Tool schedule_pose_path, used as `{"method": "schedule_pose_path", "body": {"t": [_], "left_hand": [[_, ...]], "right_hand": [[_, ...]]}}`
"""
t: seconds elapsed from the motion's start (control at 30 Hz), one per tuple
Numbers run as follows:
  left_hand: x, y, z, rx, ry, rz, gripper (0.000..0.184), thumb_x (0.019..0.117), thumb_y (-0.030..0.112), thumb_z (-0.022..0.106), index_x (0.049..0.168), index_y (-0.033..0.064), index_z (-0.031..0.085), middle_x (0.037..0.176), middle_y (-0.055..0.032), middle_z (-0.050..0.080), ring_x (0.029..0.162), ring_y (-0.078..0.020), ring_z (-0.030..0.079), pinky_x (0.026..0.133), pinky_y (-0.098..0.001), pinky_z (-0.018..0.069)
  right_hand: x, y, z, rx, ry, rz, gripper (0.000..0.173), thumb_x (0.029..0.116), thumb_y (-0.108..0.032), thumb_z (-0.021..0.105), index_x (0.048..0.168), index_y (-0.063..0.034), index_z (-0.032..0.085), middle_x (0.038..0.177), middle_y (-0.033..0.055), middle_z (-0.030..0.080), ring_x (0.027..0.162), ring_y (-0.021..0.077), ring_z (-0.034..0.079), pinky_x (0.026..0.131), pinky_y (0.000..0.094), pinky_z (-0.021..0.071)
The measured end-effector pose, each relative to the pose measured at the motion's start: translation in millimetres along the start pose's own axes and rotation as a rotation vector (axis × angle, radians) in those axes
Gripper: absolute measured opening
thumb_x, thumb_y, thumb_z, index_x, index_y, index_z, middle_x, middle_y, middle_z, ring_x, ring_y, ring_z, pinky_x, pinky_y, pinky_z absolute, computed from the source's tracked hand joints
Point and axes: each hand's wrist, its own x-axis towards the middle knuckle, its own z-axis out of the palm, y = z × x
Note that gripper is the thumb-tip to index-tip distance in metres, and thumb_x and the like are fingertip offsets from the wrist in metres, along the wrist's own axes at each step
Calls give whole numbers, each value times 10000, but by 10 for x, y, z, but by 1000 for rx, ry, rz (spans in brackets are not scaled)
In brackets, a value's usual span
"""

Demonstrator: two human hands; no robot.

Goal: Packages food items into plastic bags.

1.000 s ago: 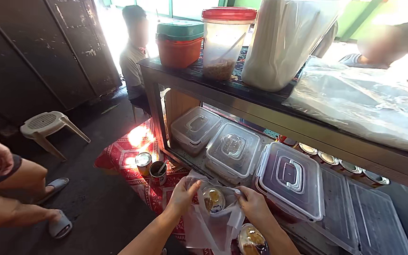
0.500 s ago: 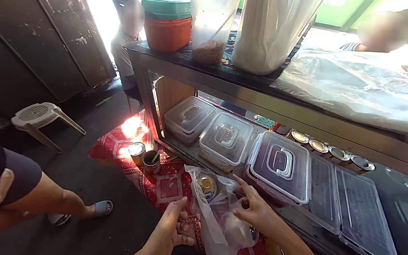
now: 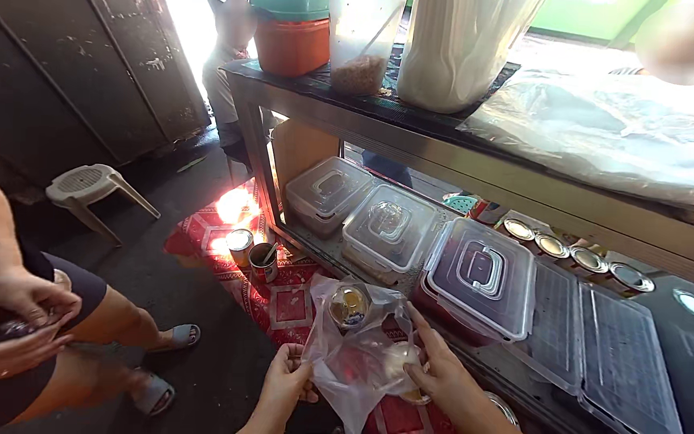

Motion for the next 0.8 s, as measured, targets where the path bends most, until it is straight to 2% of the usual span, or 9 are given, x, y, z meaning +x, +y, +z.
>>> {"method": "schedule_pose_path", "body": {"t": [0.13,0.2,0.3,0.37,0.43,0.57,0.67,0.73,0.8], "left_hand": [[-105,-137,73,263,113,215,830,855,324,800,1452,-41,354,1186,-190,573,912,-238,640,755,-402,573],[-136,-182,171,458,230,536,967,781,457,834,1460,-70,389,1361,-283,519,1141,-336,591,913,-462,538],[-68,-101,309,730,272,1062,664,852,481,745,1354,72,596,1361,-284,551,1230,-445,563,986,-553,509],[14,22,403,905,211,1239,461,898,250,643,1357,205,620,1405,-134,586,1230,-356,585,989,-502,509],[97,120,476,1095,177,1293,512,849,23,616,1307,241,687,1377,-18,648,1156,-277,628,940,-445,518],[206,227,430,1460,91,1279,443,856,-24,672,1186,262,748,1023,27,738,1002,-215,663,871,-382,513],[254,223,317,1477,69,1310,158,842,69,711,877,207,778,804,20,683,853,-194,649,745,-360,503],[220,214,201,1308,42,1304,107,850,93,697,822,175,758,849,-20,693,847,-229,663,713,-377,543],[159,189,52,1047,14,1242,126,890,111,671,863,190,765,1015,-83,698,953,-268,662,821,-407,575]], "right_hand": [[-5,136,-145,-201,-130,50,1210,751,-620,818,1667,-195,152,1618,220,344,1416,473,413,1071,672,416],[2,175,-93,-346,-267,72,1230,695,-638,857,1658,-218,218,1695,231,158,1502,537,231,1073,768,332],[19,120,73,-537,-417,105,1194,734,-428,909,1663,-306,167,1722,206,-24,1546,539,34,1093,822,221],[10,78,149,-588,-384,82,970,862,-345,798,1645,-358,225,1727,184,21,1551,526,46,1087,821,232],[9,62,196,-579,-335,63,692,981,-325,652,1606,-340,355,1720,167,127,1547,508,126,1088,787,284],[132,212,253,-592,-328,-19,773,813,-183,808,1516,-232,490,1598,282,320,1433,548,333,933,702,487],[196,297,227,-606,-313,5,849,735,-242,855,1506,-226,499,1572,278,350,1380,538,406,913,657,530],[190,290,121,-588,-300,41,911,702,-259,875,1521,-220,478,1565,280,355,1362,536,428,934,654,521],[136,179,-80,-590,-279,39,923,691,-274,887,1517,-241,475,1555,277,368,1354,540,433,930,665,519]]}}
